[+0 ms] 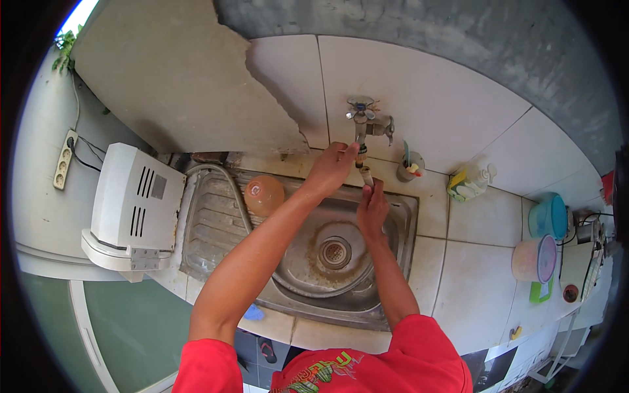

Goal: Cleaning a blue dental model in a small ultrasonic cleaner and then thoroughly washing hands and arms at a sink.

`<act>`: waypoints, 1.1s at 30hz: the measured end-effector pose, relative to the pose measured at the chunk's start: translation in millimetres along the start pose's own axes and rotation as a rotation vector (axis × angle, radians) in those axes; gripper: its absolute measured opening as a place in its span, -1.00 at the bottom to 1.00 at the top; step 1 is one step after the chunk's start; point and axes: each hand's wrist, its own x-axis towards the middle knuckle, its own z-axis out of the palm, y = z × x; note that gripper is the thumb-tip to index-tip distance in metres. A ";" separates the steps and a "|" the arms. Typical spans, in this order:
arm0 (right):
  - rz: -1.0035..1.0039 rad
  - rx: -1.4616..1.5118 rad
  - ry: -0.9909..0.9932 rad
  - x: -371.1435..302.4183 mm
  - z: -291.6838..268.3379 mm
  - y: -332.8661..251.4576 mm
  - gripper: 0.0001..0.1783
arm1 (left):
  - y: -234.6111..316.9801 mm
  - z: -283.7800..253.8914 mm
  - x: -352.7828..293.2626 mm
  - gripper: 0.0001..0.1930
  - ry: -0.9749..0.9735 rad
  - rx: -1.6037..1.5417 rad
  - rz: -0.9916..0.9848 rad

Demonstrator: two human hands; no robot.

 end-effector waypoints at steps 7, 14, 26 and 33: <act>0.090 0.145 -0.098 13.2 12.4 -17.6 -0.86 | -8.7 15.0 37.3 -0.57 -0.222 -0.060 0.005; 0.264 0.486 -0.301 14.8 20.1 -0.3 -0.74 | -11.3 17.9 30.4 -0.58 -0.224 -0.096 0.096; 0.631 1.527 -0.804 32.4 20.5 10.8 -0.40 | -8.0 14.3 27.6 -0.52 -0.282 -0.141 0.031; 0.655 1.552 -0.930 42.8 13.7 17.2 -0.41 | -4.2 17.4 28.0 -0.59 -0.270 -0.123 0.037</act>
